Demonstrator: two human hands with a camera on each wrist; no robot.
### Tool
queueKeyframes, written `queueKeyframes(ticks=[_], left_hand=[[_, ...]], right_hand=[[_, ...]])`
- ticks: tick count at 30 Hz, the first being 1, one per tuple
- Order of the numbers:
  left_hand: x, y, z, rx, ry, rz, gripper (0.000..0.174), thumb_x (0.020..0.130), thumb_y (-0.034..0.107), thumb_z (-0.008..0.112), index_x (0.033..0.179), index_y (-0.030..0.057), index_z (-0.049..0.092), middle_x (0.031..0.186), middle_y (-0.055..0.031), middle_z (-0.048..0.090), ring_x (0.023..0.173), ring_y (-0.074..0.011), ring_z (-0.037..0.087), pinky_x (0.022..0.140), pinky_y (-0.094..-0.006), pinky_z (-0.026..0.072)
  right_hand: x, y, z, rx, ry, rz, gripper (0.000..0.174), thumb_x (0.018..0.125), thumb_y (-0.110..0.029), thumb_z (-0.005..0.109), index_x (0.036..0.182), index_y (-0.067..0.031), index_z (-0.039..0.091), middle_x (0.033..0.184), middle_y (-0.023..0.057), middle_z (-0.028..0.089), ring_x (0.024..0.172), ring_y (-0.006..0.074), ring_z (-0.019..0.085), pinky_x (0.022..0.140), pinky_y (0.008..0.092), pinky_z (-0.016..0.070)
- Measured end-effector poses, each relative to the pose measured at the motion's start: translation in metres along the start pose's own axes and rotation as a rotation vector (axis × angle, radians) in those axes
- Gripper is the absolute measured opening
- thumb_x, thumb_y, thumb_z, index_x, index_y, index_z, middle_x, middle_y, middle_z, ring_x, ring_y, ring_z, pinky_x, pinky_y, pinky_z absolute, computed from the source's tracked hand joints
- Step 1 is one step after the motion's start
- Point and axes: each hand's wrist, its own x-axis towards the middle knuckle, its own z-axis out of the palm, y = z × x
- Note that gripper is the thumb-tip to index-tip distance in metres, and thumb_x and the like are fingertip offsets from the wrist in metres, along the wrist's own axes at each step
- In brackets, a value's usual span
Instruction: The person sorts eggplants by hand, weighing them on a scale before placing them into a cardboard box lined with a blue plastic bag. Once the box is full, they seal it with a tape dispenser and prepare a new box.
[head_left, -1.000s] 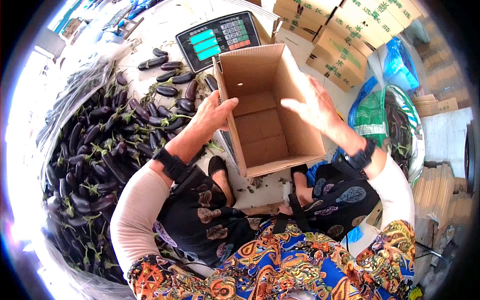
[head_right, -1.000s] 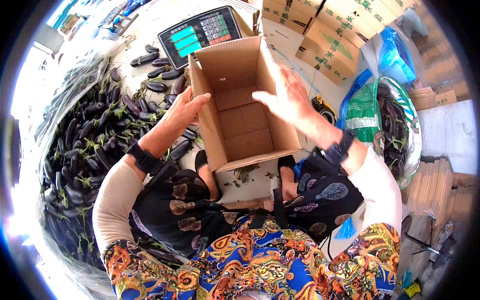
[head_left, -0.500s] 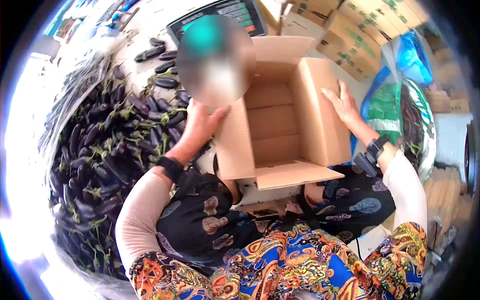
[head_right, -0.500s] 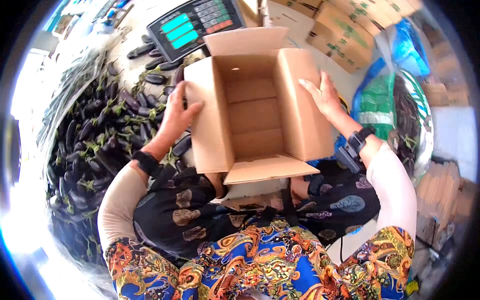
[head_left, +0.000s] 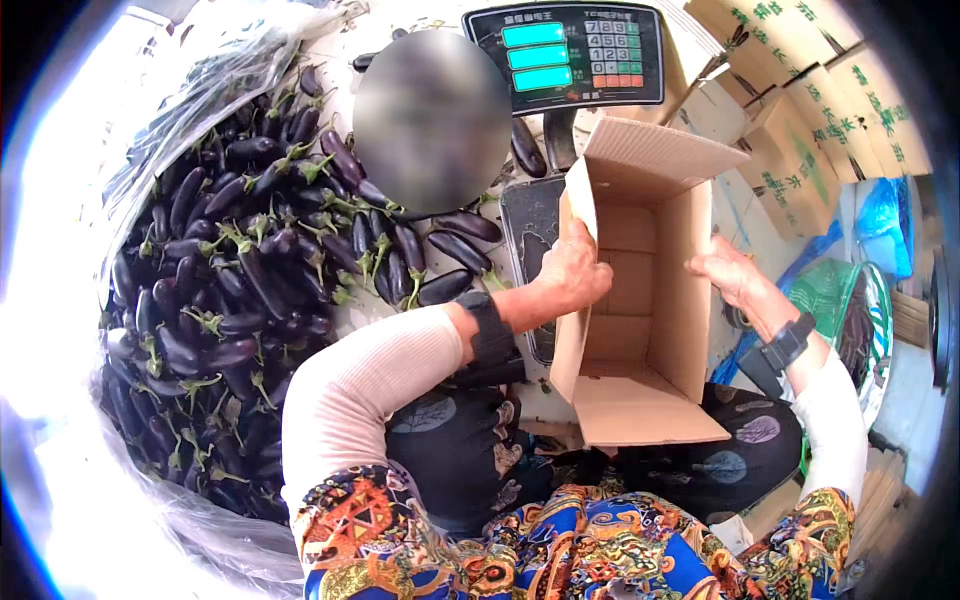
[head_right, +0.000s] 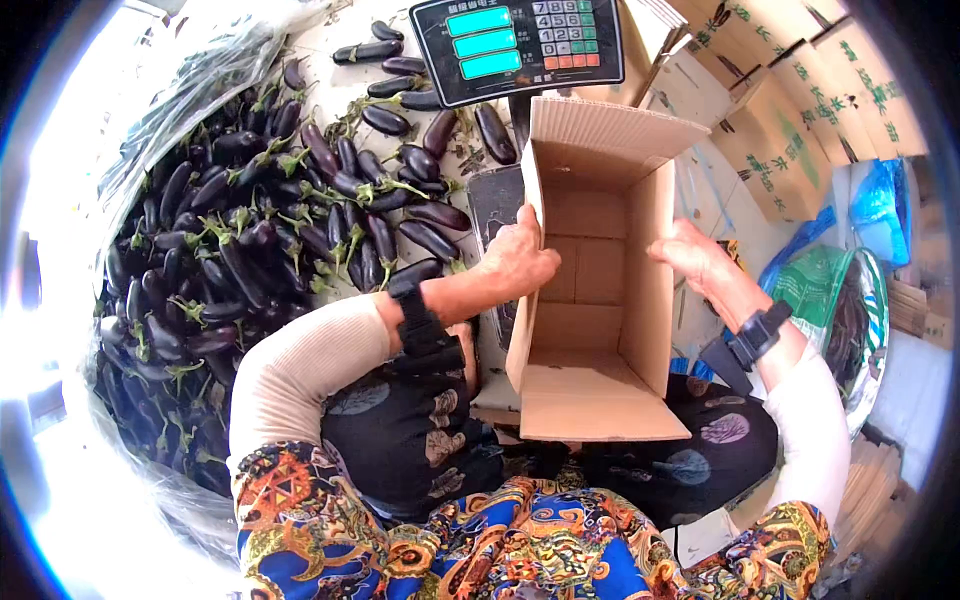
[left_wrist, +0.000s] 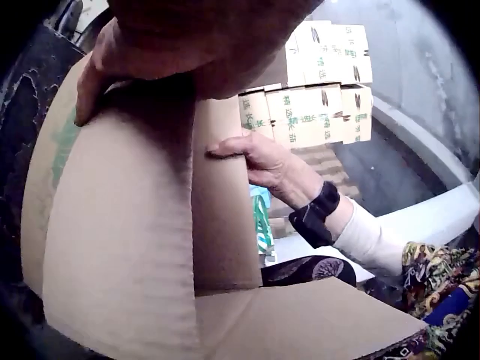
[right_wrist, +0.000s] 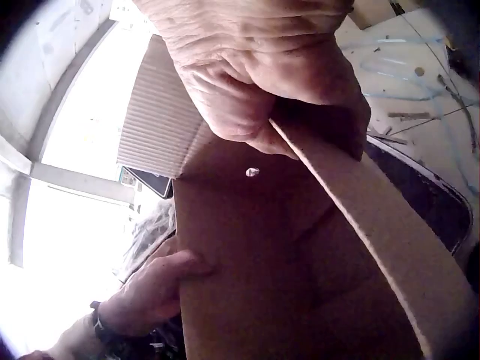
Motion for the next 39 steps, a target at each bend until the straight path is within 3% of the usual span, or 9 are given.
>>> queueKeyframes(ticks=[6,11,14,19,23,28,31,35,39], left_hand=[[-0.021,-0.015,-0.052,0.084,-0.384,-0.114,0.068,0.078,0.030,0.068,0.120,-0.0137,0.038,0.098,-0.0325,0.064,0.082,-0.0388,0.069,0.075,-0.0462,0.0560],[-0.023,-0.029,-0.058,-0.040,-0.559,-0.189,0.056,0.078,0.033,0.072,0.108,-0.0128,0.058,0.098,-0.0238,0.067,0.068,-0.0276,0.069,0.057,-0.0367,0.0580],[-0.022,-0.053,-0.039,0.018,-0.433,-0.052,0.049,0.083,0.035,0.071,0.106,-0.0074,0.062,0.066,-0.0141,0.066,0.062,-0.0189,0.068,0.050,-0.0337,0.0555],[-0.099,0.023,-0.058,0.102,-0.322,-0.072,0.059,0.092,0.034,0.065,0.135,-0.0015,0.049,0.082,-0.0072,0.066,0.058,-0.0108,0.058,0.049,-0.0254,0.0481],[-0.141,0.037,-0.061,0.080,-0.193,-0.137,0.057,0.093,0.033,0.061,0.138,-0.0002,0.049,0.109,-0.0114,0.066,0.083,-0.0162,0.066,0.066,-0.0254,0.0533],[-0.126,0.040,-0.124,0.197,-0.100,-0.051,0.065,0.090,0.045,0.064,0.138,0.0033,0.050,0.114,-0.0133,0.066,0.091,-0.0170,0.068,0.073,-0.0256,0.0550],[-0.121,0.074,-0.115,0.242,-0.080,0.022,0.069,0.091,0.048,0.063,0.139,0.0024,0.048,0.117,-0.0136,0.064,0.093,-0.0165,0.066,0.074,-0.0246,0.0530],[-0.130,0.125,-0.069,0.272,-0.151,0.161,0.065,0.092,0.048,0.062,0.139,0.0035,0.050,0.118,-0.0145,0.065,0.097,-0.0184,0.066,0.078,-0.0282,0.0524],[-0.132,0.136,-0.071,0.290,-0.214,0.228,0.062,0.093,0.047,0.061,0.138,0.0039,0.051,0.117,-0.0146,0.066,0.099,-0.0191,0.066,0.080,-0.0311,0.0526]], right_hand=[[-0.031,-0.025,0.022,-0.159,-0.188,0.223,0.052,0.083,-0.030,0.069,0.124,-0.0009,0.056,0.102,0.0034,0.061,0.090,0.0123,0.054,0.077,0.0275,0.0461],[-0.047,-0.026,0.040,-0.194,-0.120,0.232,0.067,0.078,-0.067,0.066,0.087,0.0001,0.066,0.072,0.0073,0.063,0.069,0.0149,0.060,0.065,0.0310,0.0521],[-0.067,-0.006,0.020,-0.421,-0.207,0.305,0.083,0.082,-0.080,0.048,0.087,0.0009,0.070,0.078,0.0106,0.067,0.073,0.0192,0.064,0.069,0.0354,0.0526],[-0.184,0.080,-0.028,-0.605,0.360,-0.030,0.060,0.091,-0.053,0.058,0.122,-0.0012,0.061,0.119,0.0201,0.065,0.110,0.0327,0.062,0.094,0.0400,0.0479],[-0.280,0.230,-0.055,-0.450,0.537,0.100,0.039,0.090,-0.044,0.059,0.096,-0.0061,0.067,0.080,0.0130,0.069,0.075,0.0292,0.067,0.068,0.0411,0.0514],[-0.329,0.356,0.015,-0.134,0.610,0.429,0.030,0.084,-0.031,0.069,0.093,-0.0031,0.067,0.075,0.0096,0.069,0.060,0.0181,0.068,0.060,0.0330,0.0540],[-0.345,0.381,0.064,0.071,0.793,0.472,0.035,0.078,-0.026,0.075,0.104,-0.0028,0.067,0.083,0.0125,0.071,0.070,0.0203,0.069,0.065,0.0340,0.0551],[-0.319,0.395,0.094,-0.370,0.963,0.303,0.057,0.072,-0.023,0.077,0.126,-0.0093,0.061,0.125,0.0158,0.060,0.112,0.0317,0.059,0.090,0.0425,0.0494],[-0.283,0.361,0.106,-0.451,0.788,0.448,0.027,0.080,-0.020,0.070,0.103,-0.0073,0.062,0.115,0.0181,0.061,0.103,0.0392,0.059,0.082,0.0499,0.0490]])
